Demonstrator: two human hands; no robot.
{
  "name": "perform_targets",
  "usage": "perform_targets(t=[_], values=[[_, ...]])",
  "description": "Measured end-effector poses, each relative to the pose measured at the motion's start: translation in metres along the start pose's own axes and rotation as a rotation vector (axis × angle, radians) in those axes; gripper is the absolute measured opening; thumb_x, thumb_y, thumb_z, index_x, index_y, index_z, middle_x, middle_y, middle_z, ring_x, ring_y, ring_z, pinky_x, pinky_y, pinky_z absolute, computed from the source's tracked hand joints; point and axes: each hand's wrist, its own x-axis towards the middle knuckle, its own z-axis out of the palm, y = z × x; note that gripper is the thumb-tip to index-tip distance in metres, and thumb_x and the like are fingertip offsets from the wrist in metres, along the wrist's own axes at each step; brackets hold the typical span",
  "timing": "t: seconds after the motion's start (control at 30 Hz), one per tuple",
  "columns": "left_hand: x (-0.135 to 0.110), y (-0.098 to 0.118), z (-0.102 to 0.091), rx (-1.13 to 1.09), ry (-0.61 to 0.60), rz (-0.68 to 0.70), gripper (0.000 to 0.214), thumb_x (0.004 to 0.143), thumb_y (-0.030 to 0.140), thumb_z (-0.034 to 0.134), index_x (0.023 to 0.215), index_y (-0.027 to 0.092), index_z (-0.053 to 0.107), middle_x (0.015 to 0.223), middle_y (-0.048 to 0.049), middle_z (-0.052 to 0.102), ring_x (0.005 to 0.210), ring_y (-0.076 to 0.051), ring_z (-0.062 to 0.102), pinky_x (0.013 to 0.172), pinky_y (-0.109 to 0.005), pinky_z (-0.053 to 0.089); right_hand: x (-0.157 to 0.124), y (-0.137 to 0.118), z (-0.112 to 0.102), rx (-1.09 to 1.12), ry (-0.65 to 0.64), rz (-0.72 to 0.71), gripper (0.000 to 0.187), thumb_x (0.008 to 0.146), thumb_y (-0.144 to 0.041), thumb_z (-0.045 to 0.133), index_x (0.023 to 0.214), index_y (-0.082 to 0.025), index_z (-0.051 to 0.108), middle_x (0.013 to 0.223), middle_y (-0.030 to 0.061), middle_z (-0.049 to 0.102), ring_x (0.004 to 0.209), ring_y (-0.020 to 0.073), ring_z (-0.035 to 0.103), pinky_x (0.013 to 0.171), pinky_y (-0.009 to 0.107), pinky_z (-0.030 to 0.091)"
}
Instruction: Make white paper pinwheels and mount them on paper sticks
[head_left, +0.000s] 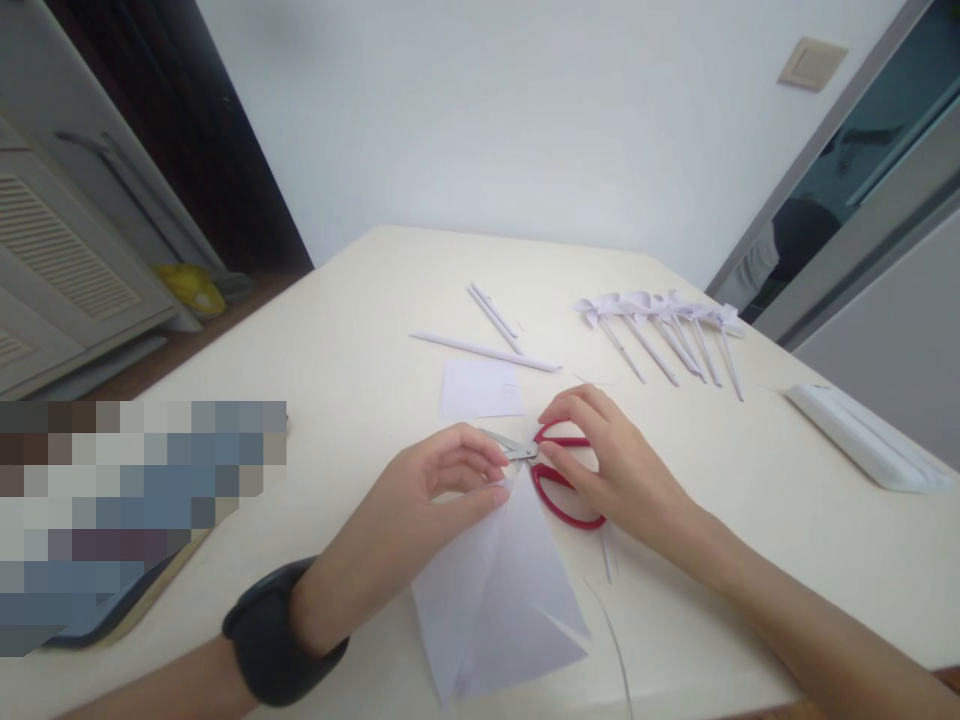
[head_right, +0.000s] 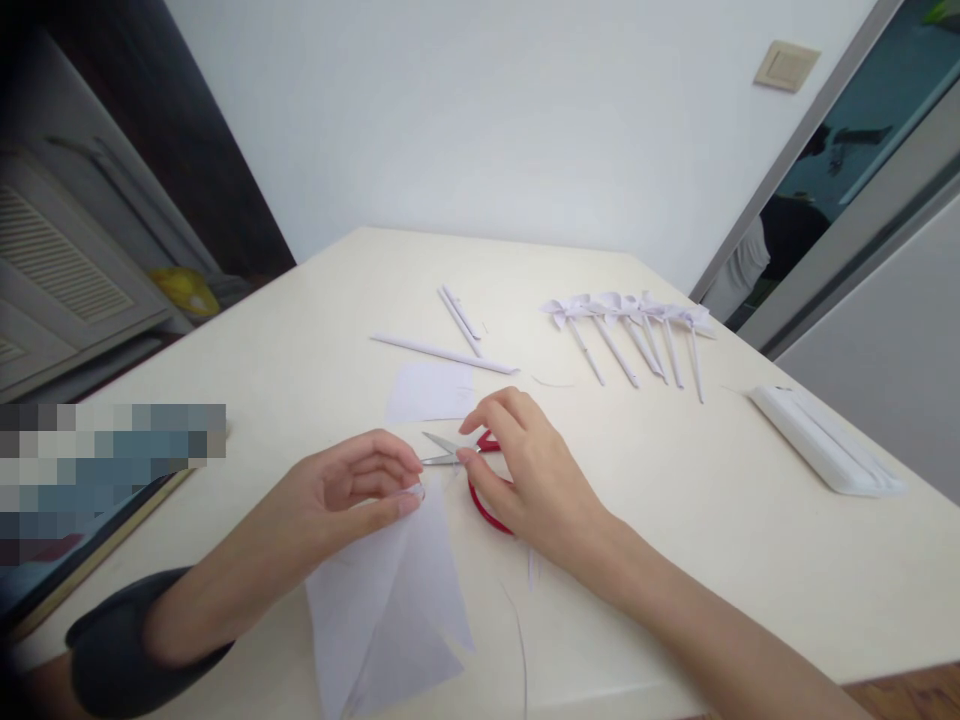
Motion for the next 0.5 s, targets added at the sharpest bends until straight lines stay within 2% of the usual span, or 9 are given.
perform_targets(t=[0.1, 0.2, 0.33, 0.5], values=[[0.001, -0.005, 0.002, -0.035, -0.027, -0.006, 0.01, 0.08, 0.021, 0.06, 0.089, 0.022, 0.056, 0.083, 0.002, 0.062, 0.078, -0.012, 0.06, 0.071, -0.024, 0.046, -0.005, -0.016, -0.001, 0.097, 0.043, -0.193, 0.012, 0.086, -0.016, 0.05, 0.096, -0.018, 0.055, 0.099, 0.0059, 0.053, 0.093, 0.0162, 0.051, 0.079, 0.03, 0.045], [0.002, -0.009, 0.003, -0.065, -0.043, 0.003, 0.01, 0.08, 0.02, 0.06, 0.089, 0.021, 0.055, 0.084, 0.0007, 0.062, 0.079, -0.014, 0.061, 0.073, -0.026, 0.047, -0.011, -0.022, 0.004, 0.003, 0.027, -0.321, 0.014, 0.087, -0.019, 0.05, 0.098, -0.014, 0.057, 0.098, 0.0083, 0.055, 0.09, 0.0184, 0.051, 0.076, 0.032, 0.044], [0.003, -0.012, 0.002, -0.111, -0.051, -0.009, 0.012, 0.08, 0.02, 0.06, 0.091, 0.022, 0.055, 0.086, 0.0004, 0.063, 0.079, -0.014, 0.061, 0.073, -0.026, 0.047, -0.011, -0.018, 0.012, -0.122, 0.023, -0.357, 0.017, 0.088, -0.021, 0.049, 0.099, -0.012, 0.06, 0.096, 0.0095, 0.058, 0.087, 0.02, 0.052, 0.074, 0.034, 0.043], [0.002, -0.007, -0.001, -0.109, -0.018, -0.041, 0.015, 0.08, 0.02, 0.061, 0.093, 0.024, 0.054, 0.087, 0.0014, 0.065, 0.08, -0.012, 0.062, 0.071, -0.023, 0.046, -0.01, -0.015, 0.013, -0.095, 0.031, -0.309, 0.017, 0.088, -0.026, 0.051, 0.097, -0.015, 0.06, 0.096, 0.0075, 0.058, 0.087, 0.0195, 0.051, 0.074, 0.034, 0.043]])
